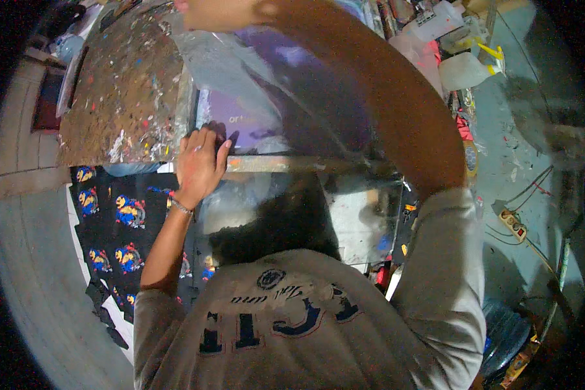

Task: The person performs screen printing on black fabric pieces using a squeegee to spread purple ink across a screen. They repeatedly pull the screen back, lift it to reveal printed designs, and place each finished piece onto a growing stack. The person also cleans the screen with a spray bottle and cloth between prints.

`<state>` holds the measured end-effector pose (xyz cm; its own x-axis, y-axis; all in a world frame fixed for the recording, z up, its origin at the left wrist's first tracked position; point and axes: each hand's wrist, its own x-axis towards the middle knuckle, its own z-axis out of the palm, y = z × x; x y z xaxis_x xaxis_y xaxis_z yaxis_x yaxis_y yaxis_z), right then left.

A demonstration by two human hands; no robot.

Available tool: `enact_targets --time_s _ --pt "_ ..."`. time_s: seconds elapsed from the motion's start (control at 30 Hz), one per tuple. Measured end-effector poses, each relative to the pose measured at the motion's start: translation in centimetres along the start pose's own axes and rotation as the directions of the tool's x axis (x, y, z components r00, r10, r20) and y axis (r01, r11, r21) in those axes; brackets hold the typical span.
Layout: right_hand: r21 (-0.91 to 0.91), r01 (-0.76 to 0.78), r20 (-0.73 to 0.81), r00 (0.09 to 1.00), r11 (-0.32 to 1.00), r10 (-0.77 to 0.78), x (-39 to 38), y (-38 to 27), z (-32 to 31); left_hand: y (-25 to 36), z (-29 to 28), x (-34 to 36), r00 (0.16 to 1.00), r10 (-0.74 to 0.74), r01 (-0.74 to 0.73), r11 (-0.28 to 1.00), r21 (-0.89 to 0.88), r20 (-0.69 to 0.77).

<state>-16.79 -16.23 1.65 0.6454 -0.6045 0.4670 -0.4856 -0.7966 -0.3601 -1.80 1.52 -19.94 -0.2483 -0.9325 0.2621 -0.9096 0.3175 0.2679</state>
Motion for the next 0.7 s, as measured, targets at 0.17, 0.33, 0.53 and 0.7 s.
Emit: enact_targets --time_s 0.17,0.33,0.53,0.7 --pt "-0.034 0.124 -0.032 0.992 0.992 -0.125 4.2 5.0 2.8 0.4 0.0 0.7 0.999 -0.021 0.022 1.0 -0.019 0.049" --pt "-0.282 0.14 0.071 0.99 0.949 -0.125 10.6 7.1 1.3 0.0 -0.1 0.1 1.0 -0.016 0.016 0.999 -0.039 -0.019" --pt "-0.561 -0.107 -0.009 0.992 0.821 0.123 14.2 17.4 0.1 -0.1 0.1 -0.1 1.0 -0.026 0.025 0.998 -0.061 -0.004" --pt "-0.546 -0.126 -0.133 0.989 0.828 0.063 14.6 20.4 -7.1 -0.1 0.4 0.4 0.999 0.021 -0.021 1.0 -0.021 -0.03"
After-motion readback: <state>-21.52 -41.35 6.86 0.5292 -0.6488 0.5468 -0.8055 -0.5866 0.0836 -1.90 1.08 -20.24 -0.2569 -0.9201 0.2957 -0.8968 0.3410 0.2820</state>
